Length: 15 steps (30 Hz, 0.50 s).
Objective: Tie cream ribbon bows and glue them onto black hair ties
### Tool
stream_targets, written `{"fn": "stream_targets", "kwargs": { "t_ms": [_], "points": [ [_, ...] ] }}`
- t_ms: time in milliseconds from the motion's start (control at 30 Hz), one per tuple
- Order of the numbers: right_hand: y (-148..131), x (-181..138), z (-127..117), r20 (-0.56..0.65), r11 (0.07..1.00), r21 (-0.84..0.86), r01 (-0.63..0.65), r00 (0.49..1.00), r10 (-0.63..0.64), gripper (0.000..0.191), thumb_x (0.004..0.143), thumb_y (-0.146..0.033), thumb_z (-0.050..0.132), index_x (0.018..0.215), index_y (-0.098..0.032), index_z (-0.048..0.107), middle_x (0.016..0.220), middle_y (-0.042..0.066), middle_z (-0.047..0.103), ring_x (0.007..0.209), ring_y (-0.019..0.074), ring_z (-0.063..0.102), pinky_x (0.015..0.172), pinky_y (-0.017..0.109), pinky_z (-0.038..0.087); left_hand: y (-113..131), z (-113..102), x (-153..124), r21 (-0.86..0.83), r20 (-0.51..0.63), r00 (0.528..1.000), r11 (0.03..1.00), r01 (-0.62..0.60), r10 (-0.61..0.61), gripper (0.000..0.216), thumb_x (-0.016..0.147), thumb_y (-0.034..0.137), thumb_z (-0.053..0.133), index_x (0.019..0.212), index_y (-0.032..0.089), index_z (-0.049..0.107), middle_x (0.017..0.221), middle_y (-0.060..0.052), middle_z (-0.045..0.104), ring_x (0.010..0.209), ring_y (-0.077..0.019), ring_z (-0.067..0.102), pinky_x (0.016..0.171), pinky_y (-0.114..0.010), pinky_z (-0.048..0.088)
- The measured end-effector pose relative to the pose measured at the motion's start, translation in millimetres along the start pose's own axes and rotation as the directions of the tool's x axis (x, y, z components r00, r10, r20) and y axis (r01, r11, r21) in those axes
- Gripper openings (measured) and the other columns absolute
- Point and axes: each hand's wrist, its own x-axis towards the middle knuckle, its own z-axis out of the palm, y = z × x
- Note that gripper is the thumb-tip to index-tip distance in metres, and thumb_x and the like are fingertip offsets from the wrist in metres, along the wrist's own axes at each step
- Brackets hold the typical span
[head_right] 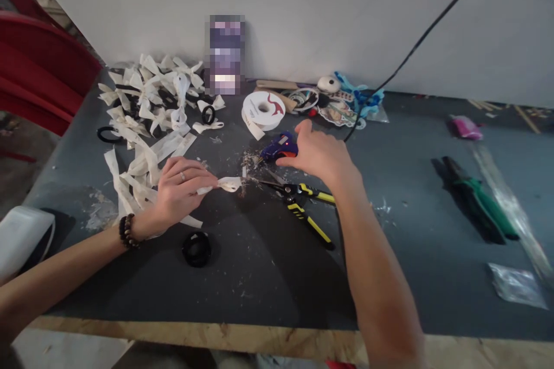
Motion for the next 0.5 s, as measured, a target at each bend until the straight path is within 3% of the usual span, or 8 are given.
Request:
{"fn": "stream_targets", "kwargs": {
  "t_ms": [167, 500],
  "points": [
    [-9, 1, -10, 0.111, 0.979, -0.184, 0.083, 0.992, -0.063, 0.057, 0.095, -0.063, 0.058, 0.120, -0.012, 0.064, 0.111, 0.022, 0.075, 0.096, 0.0372, 0.072, 0.071, 0.041, 0.046, -1, 1, 0, 0.049, 0.037, 0.996, 0.995, -0.087, 0.085, 0.040, 0.085, -0.005, 0.059, 0.105, 0.028, 0.070, 0.094, 0.003, 0.082, 0.094, -0.0188, 0.075, 0.088, -0.037, 0.053],
    [-14, 1, -12, 0.069, 0.950, -0.295, 0.099, 0.994, -0.082, 0.045, 0.095, -0.047, 0.057, 0.117, -0.010, 0.071, 0.101, 0.024, 0.077, 0.089, 0.0375, 0.074, 0.071, 0.044, 0.053, 1, -2, 5, 0.100, 0.047, 0.990, 0.986, -0.135, 0.130, 0.031, 0.088, -0.001, 0.064, 0.104, 0.025, 0.069, 0.095, 0.003, 0.083, 0.093, -0.0204, 0.076, 0.084, -0.036, 0.053]
  ]
}}
